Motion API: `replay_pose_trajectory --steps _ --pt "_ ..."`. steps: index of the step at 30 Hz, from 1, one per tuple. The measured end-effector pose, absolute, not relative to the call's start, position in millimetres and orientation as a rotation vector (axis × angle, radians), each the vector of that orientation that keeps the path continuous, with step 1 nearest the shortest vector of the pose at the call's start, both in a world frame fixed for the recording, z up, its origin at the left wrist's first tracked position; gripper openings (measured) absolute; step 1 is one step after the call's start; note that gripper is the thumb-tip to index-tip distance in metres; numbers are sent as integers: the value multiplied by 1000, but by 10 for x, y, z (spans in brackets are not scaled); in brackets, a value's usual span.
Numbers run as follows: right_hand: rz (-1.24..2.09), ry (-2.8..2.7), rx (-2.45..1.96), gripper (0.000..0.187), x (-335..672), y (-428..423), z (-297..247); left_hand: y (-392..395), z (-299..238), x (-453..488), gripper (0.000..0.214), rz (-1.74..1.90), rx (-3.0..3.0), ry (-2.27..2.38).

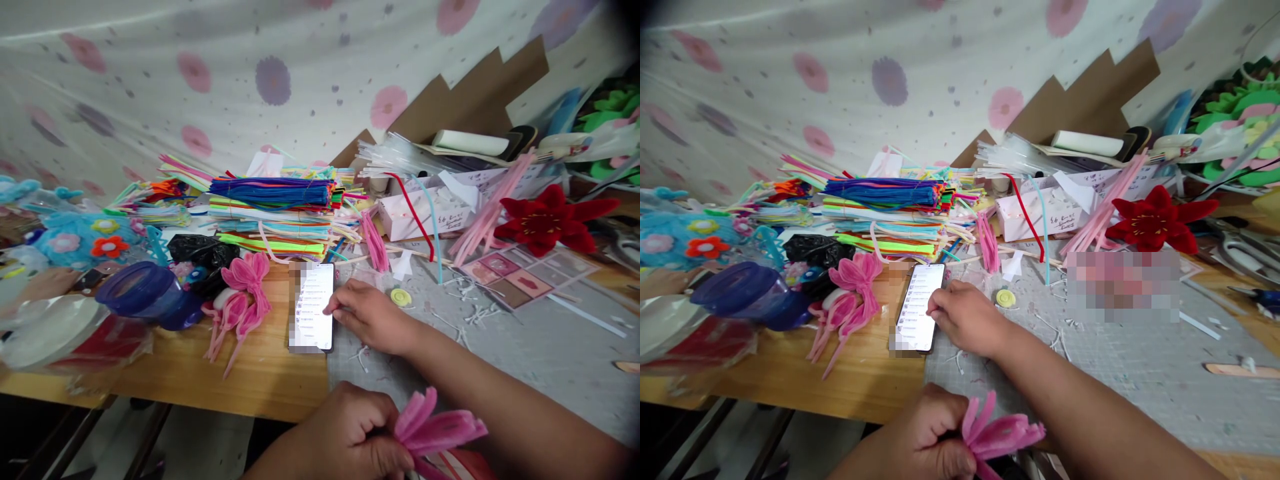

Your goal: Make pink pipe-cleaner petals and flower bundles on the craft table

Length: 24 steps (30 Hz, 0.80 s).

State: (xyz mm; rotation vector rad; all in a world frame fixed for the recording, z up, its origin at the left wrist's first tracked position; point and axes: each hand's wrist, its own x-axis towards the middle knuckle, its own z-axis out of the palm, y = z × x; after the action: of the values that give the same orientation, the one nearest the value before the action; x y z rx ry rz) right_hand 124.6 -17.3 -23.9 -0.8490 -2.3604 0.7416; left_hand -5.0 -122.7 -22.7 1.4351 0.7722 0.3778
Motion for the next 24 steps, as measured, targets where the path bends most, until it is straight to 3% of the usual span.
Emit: replay_pose_trajectory --steps 6,14,18,24 --pt "688 -2328 -888 16 1245 -166 -254 -1232 -213 -40 64 384 1435 779" --pt "636 -2398 -976 19 1239 -148 -284 -1265 -268 -49 45 358 1351 795" --pt "545 -2331 -1057 23 1265 -124 -284 -1260 -265 -43 44 370 1343 802" --pt "730 -2384 -808 16 1253 -180 -229 -1229 -213 -40 54 365 1392 788"
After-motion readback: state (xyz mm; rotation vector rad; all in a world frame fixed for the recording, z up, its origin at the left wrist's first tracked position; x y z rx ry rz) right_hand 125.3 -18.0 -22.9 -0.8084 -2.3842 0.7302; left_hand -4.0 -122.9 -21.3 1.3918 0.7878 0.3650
